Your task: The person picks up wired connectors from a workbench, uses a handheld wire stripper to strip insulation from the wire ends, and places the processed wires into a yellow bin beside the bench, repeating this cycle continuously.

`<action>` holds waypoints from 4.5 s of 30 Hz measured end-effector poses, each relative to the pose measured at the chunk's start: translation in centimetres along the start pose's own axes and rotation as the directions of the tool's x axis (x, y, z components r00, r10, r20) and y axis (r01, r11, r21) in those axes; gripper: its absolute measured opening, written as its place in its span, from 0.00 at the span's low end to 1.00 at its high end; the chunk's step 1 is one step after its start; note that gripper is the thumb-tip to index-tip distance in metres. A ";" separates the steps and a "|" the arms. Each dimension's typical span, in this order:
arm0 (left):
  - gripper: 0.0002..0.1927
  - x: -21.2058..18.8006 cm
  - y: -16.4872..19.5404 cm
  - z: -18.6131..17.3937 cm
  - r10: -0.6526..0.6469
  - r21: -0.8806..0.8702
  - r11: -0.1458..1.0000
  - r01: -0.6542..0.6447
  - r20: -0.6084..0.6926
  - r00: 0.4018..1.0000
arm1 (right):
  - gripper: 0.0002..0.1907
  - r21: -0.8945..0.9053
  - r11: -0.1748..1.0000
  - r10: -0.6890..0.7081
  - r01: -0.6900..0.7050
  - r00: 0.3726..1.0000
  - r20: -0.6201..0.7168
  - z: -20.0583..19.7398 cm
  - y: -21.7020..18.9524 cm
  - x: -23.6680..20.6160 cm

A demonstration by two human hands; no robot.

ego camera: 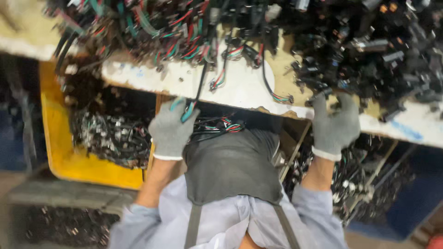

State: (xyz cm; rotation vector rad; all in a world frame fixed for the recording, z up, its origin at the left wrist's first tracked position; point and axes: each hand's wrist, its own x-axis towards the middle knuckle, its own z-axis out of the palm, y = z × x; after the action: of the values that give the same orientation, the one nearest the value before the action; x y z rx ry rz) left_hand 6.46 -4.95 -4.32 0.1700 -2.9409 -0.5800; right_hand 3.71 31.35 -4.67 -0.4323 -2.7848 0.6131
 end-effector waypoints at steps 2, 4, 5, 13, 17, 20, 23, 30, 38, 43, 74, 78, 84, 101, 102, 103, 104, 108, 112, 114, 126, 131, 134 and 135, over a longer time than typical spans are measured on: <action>0.16 -0.9 -0.3 1.6 0.023 -0.013 1.000 -0.023 -0.003 1.000 | 0.22 -0.215 0.976 0.031 -0.037 0.999 -0.028 2.0 1.0 1.4; 0.12 -1.2 -0.3 2.1 0.040 -0.099 0.994 -0.048 -0.090 0.995 | 0.23 -0.295 0.955 0.021 -0.023 1.000 -0.010 3.5 1.3 2.1; 0.12 -1.0 -0.2 2.1 -0.004 -0.240 0.971 -0.013 -0.073 0.997 | 0.21 -0.274 0.962 0.023 -0.021 1.000 0.006 4.0 1.2 2.2; 0.06 5.4 -0.6 2.5 0.196 -0.165 0.966 -0.201 -0.043 0.980 | 0.16 0.234 0.956 -0.161 0.179 0.982 -0.095 1.5 -1.6 0.8; 0.08 6.2 -1.7 2.8 0.143 -0.238 0.966 -0.100 0.170 0.975 | 0.15 0.795 0.591 -0.007 0.135 0.987 -0.162 0.5 -4.5 -0.6; 0.09 5.9 -2.2 2.6 0.142 -0.244 0.968 -0.063 0.320 0.937 | 0.15 0.937 0.347 0.062 0.047 0.995 -0.073 0.4 -7.7 -1.9; 0.09 5.5 -2.1 2.6 0.213 -0.243 0.959 -0.147 0.271 0.939 | 0.19 0.739 0.639 -0.200 0.216 0.973 -0.111 0.2 -10.4 -2.7; 0.12 5.9 -0.4 0.8 0.214 -0.196 0.964 -0.179 0.174 0.961 | 0.16 0.681 0.625 -0.595 0.383 0.798 0.098 0.6 -12.0 -2.1; 0.15 3.8 4.5 -7.6 0.197 -0.852 0.395 0.343 0.443 0.875 | 0.26 0.691 0.512 -0.777 0.510 0.619 0.118 1.5 -12.2 -1.4; 0.17 2.9 6.7 -6.4 0.204 -0.832 0.554 0.023 0.162 0.966 | 0.40 0.725 0.488 -0.827 0.487 0.523 0.205 2.4 -12.6 -1.3; 0.09 -0.2 3.6 -4.1 0.352 -0.940 0.207 -0.270 -0.186 0.917 | 0.12 0.806 0.460 -0.836 0.372 0.487 0.252 3.7 -13.5 -3.2; 0.10 -1.8 7.2 -2.7 0.762 -0.906 0.008 -0.423 -0.268 0.590 | 0.16 0.837 0.276 -0.929 0.472 0.354 0.106 3.5 -14.9 -2.8; 0.11 1.0 7.5 -6.9 0.751 -0.847 0.137 -0.514 -0.250 0.612 | 0.10 0.776 0.375 -0.891 0.507 0.428 0.151 3.4 -13.9 -2.8; 0.14 0.5 2.3 -6.3 0.277 -0.644 0.756 -0.119 0.150 0.949 | 0.26 0.642 0.565 -0.825 0.519 0.368 0.429 3.9 -13.5 -2.7; 0.14 0.7 2.2 -6.2 0.277 -0.648 0.753 -0.111 0.160 0.947 | 0.26 0.644 0.567 -0.824 0.514 0.356 0.441 4.1 -13.3 -2.7; 0.14 0.8 2.2 -6.2 0.281 -0.651 0.751 -0.107 0.168 0.945 | 0.25 0.646 0.569 -0.823 0.509 0.348 0.450 4.2 -13.1 -2.6; 0.14 1.0 2.2 -6.1 0.282 -0.653 0.750 -0.101 0.178 0.943 | 0.26 0.600 0.574 -0.818 0.557 0.351 0.455 4.3 -13.0 -2.6; 0.14 1.2 2.6 -5.3 0.276 -0.681 0.721 -0.127 0.115 0.954 | 0.24 0.491 0.685 -0.728 0.539 0.469 0.500 4.0 -12.9 -2.5; 0.16 0.6 2.7 -4.2 0.239 -0.793 0.602 -0.096 0.064 0.969 | 0.24 0.633 0.578 -0.808 0.514 0.467 0.358 2.7 -13.5 -1.7; 0.16 0.4 2.8 -3.4 0.235 -0.787 0.610 -0.095 0.065 0.970 | 0.28 0.607 0.569 -0.816 0.555 0.473 0.333 2.4 -13.8 -1.3; 0.08 3.8 1.7 -6.0 0.200 -0.939 0.334 -0.087 -0.020 0.980 | 0.19 0.598 0.703 -0.695 0.386 0.553 0.460 3.7 -13.1 -2.0; 0.10 0.7 2.8 -4.2 0.102 -0.982 0.152 -0.113 -0.098 0.990 | 0.18 0.675 0.499 -0.856 0.544 0.430 0.287 3.9 -14.1 -3.1; 0.12 -1.1 4.6 -3.1 0.467 -0.927 0.218 -0.306 -0.176 0.867 | 0.24 0.647 0.458 -0.888 0.609 0.285 0.361 3.4 -15.3 -3.0; 0.12 -1.4 5.0 -3.3 0.575 -0.912 0.185 -0.366 -0.202 0.793 | 0.22 0.674 0.401 -0.915 0.620 0.242 0.322 3.2 -15.7 -2.9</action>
State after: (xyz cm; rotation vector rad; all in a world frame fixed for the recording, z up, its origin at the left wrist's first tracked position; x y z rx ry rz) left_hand 7.91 -1.36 0.48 -0.9564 -2.0146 -2.0600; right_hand 1.78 15.57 -1.04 1.5865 -2.7010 1.1714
